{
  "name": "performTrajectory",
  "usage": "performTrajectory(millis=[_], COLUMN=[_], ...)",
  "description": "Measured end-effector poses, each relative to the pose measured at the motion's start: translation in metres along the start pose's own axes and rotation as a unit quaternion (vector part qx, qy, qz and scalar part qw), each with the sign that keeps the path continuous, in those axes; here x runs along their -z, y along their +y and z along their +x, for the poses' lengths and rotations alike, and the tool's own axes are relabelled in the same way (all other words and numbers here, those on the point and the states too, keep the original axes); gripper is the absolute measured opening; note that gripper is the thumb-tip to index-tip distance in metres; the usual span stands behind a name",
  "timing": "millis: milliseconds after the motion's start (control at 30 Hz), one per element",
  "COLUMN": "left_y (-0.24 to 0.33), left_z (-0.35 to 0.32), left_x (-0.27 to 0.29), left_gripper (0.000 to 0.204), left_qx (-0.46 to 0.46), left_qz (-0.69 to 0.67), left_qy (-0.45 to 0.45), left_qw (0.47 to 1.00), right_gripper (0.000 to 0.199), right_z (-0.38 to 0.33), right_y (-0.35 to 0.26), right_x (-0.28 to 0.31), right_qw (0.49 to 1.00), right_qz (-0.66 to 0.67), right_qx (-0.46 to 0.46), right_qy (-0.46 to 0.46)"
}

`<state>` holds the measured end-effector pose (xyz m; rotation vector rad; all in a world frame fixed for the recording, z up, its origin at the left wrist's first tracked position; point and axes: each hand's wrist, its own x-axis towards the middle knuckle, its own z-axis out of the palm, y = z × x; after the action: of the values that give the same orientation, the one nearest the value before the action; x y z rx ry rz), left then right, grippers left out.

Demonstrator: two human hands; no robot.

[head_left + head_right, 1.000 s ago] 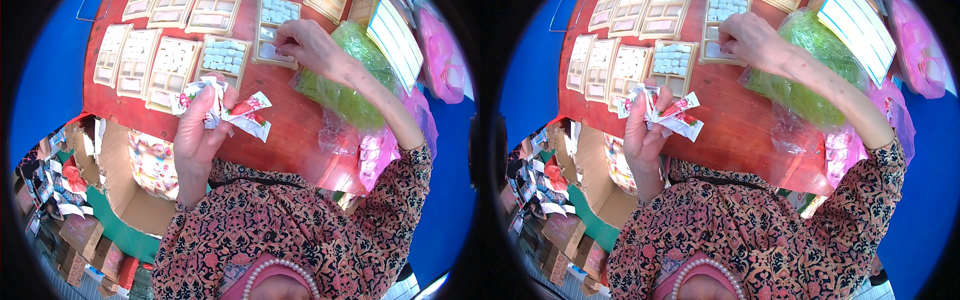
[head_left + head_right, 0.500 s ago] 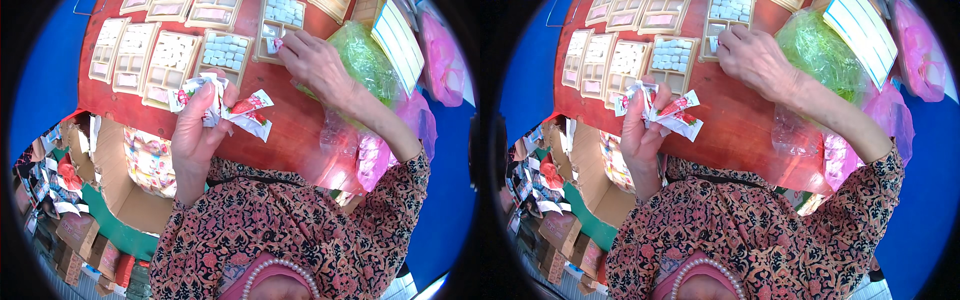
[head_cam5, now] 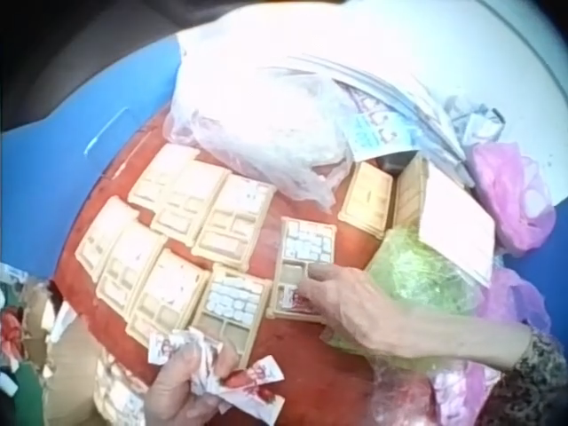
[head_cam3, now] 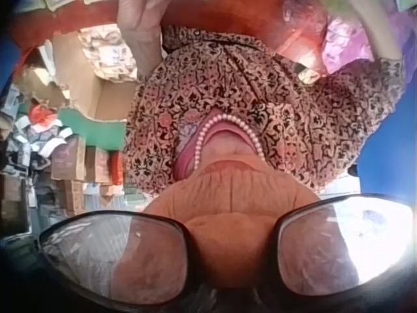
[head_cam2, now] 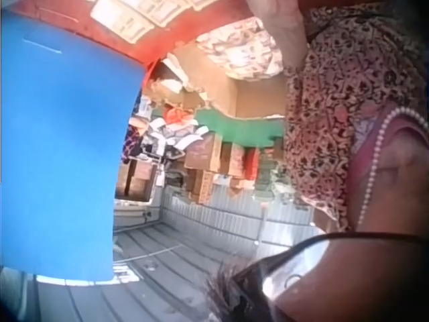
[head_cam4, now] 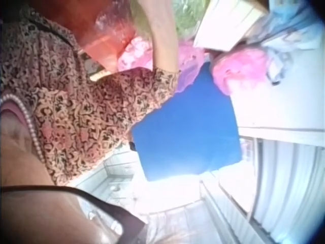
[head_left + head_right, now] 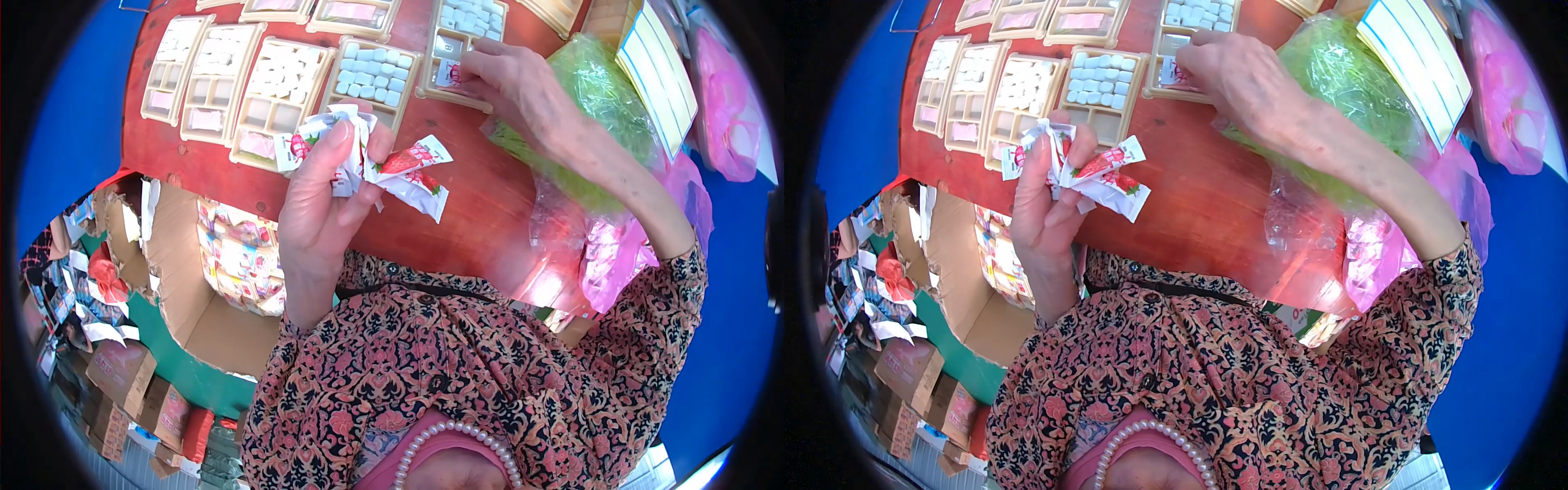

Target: Sorting and packaging small items into plastic trays, sachets, and larger bags at a workshop station.

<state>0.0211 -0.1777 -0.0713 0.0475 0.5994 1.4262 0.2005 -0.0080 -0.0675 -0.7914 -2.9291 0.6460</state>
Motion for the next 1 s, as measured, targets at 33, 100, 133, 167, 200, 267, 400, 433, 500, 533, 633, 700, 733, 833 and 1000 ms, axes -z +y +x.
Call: performTrajectory(millis=[33, 100, 133, 167, 200, 267, 400, 433, 500, 533, 633, 700, 733, 833, 1000], left_y=[0.002, -0.001, -0.002, -0.001, 0.002, 0.005, 0.004, 0.004, 0.006, 0.005, 0.003, 0.007, 0.008, 0.012, 0.023], left_z=[-0.001, 0.0, -0.001, -0.002, -0.002, 0.003, 0.006, 0.005, 0.004, 0.002, -0.003, -0.005, -0.007, -0.011, -0.021], left_x=[0.001, -0.002, -0.002, -0.001, 0.0, 0.001, 0.008, 0.01, 0.015, 0.016, 0.019, 0.029, 0.029, 0.032, 0.053], left_gripper=[0.024, 0.025, 0.025, 0.026, 0.026, 0.027, 0.028, 0.028, 0.029, 0.029, 0.028, 0.029, 0.029, 0.027, 0.023], left_qx=[0.009, -0.021, -0.051, -0.047, -0.051, -0.013, -0.011, -0.012, -0.016, -0.019, -0.118, -0.103, -0.104, -0.134, -0.115], left_qz=[-0.015, 0.014, 0.044, 0.025, 0.024, -0.071, -0.048, -0.049, -0.07, -0.071, 0.042, 0.005, 0.004, 0.037, -0.098], left_qy=[0.005, 0.038, 0.07, 0.053, 0.059, 0.014, 0.011, 0.013, 0.005, 0.009, 0.059, 0.039, 0.041, 0.036, -0.002], left_qw=[1.0, 0.999, 0.995, 0.997, 0.997, 0.997, 0.999, 0.999, 0.997, 0.997, 0.99, 0.994, 0.994, 0.99, 0.988], right_gripper=[0.01, 0.012, 0.012, 0.013, 0.015, 0.017, 0.017, 0.017, 0.018, 0.018, 0.018, 0.018, 0.018, 0.018, 0.017], right_z=[0.001, 0.001, 0.004, 0.005, 0.006, 0.007, 0.014, 0.017, 0.021, 0.022, 0.023, 0.026, 0.027, 0.027, 0.023], right_y=[-0.002, -0.008, -0.016, -0.028, -0.038, -0.05, -0.054, -0.054, -0.056, -0.057, -0.064, -0.069, -0.07, -0.072, -0.071], right_x=[0.001, 0.011, 0.014, 0.021, 0.024, 0.029, 0.019, 0.018, 0.016, 0.015, 0.014, 0.015, 0.014, 0.012, 0.015], right_qw=[1.0, 0.996, 0.995, 0.976, 0.939, 0.888, 0.752, 0.751, 0.719, 0.718, 0.72, 0.722, 0.722, 0.715, 0.723], right_qz=[0.003, 0.089, 0.095, 0.201, 0.302, 0.408, 0.592, 0.593, 0.623, 0.623, 0.621, 0.611, 0.611, 0.622, 0.622], right_qx=[0.005, -0.003, 0.005, -0.06, -0.124, -0.167, -0.201, -0.201, -0.215, -0.214, -0.221, -0.241, -0.24, -0.227, -0.264], right_qy=[-0.002, -0.017, -0.022, -0.064, -0.107, -0.131, -0.207, -0.21, -0.221, -0.225, -0.215, -0.216, -0.219, -0.224, -0.144])
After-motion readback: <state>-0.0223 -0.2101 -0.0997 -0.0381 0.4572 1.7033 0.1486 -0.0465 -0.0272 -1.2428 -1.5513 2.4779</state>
